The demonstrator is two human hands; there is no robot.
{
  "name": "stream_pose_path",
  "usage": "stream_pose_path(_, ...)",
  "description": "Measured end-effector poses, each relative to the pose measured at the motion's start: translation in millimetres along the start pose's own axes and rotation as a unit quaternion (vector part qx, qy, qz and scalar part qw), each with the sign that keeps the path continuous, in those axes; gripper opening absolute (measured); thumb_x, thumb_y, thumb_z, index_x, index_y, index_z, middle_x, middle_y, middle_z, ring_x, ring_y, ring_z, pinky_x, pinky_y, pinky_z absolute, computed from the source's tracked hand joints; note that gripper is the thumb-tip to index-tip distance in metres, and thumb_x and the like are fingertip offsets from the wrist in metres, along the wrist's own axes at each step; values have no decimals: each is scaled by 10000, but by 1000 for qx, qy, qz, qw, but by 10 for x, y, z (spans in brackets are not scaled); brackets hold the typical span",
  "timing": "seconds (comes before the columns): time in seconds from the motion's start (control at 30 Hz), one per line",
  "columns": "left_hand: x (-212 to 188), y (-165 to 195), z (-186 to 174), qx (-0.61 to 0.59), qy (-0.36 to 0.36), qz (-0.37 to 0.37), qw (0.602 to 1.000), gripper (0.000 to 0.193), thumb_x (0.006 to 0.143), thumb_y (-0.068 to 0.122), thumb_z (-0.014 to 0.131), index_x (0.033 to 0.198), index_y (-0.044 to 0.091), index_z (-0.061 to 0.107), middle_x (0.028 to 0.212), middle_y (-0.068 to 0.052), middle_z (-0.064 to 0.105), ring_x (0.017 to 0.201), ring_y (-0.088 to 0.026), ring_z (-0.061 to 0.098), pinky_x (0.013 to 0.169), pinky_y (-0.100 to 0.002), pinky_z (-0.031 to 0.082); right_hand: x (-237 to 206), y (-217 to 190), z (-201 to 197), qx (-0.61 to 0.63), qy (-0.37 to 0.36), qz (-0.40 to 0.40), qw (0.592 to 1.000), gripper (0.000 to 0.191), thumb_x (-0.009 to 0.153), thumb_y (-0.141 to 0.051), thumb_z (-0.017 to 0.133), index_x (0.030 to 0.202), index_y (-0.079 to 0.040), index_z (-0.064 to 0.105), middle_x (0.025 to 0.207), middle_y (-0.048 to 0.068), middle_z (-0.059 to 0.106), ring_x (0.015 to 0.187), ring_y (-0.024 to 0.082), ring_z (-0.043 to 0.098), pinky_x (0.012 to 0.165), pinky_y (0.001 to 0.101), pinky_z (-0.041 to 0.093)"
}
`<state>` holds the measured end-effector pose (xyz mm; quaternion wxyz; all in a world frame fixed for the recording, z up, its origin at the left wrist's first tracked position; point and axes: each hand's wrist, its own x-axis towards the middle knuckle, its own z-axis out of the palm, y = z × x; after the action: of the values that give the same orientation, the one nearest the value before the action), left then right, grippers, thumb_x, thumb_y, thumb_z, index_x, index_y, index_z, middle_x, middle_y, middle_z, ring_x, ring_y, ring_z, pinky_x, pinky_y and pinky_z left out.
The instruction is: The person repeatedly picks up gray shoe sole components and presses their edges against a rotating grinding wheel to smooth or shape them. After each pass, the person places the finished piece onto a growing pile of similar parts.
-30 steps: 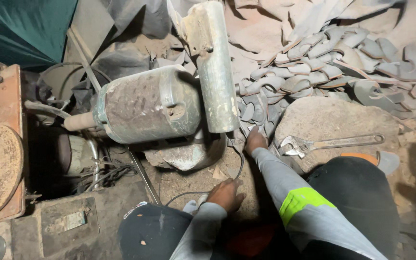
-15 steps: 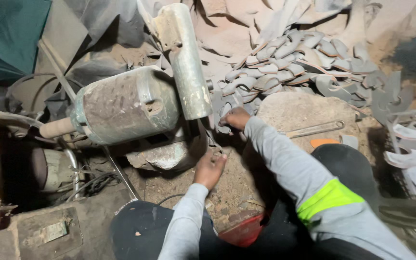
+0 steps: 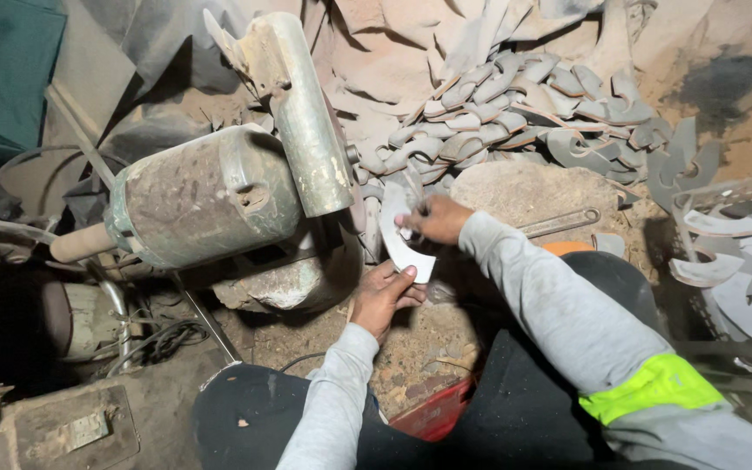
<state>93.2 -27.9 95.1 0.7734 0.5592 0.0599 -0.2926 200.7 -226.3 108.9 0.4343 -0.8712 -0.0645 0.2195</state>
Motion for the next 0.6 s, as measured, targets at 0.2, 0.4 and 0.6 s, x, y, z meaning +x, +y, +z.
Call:
stream_pose_path(0.2, -88, 142, 240, 24, 4, 50, 998, 282, 936, 180, 721, 1143, -12, 727, 945, -95, 748, 748, -136, 682, 676, -262, 558, -139, -412, -165, 261, -35, 1, 965, 243, 989, -222, 620, 1123, -27, 679, 721, 8, 670, 581, 95, 610, 521, 277, 502)
stream_pose_path(0.4, -177, 255, 340, 27, 0, 89, 996, 249, 960, 189, 709, 1088, -20, 755, 938, -83, 763, 775, -122, 665, 708, -265, 540, -159, -614, -163, 255, -23, -100, 961, 169, 1015, -171, 636, 1072, -12, 644, 720, 3, 595, 593, 79, 588, 532, 266, 518)
stream_pose_path(0.6, -163, 242, 362, 51, 6, 91, 995, 252, 976, 199, 687, 1060, -30, 751, 929, -104, 770, 765, -124, 666, 710, -268, 544, -169, -659, -175, 235, -15, -105, 966, 155, 978, -146, 631, 1041, -5, 622, 720, -15, 609, 582, 89, 627, 528, 271, 546)
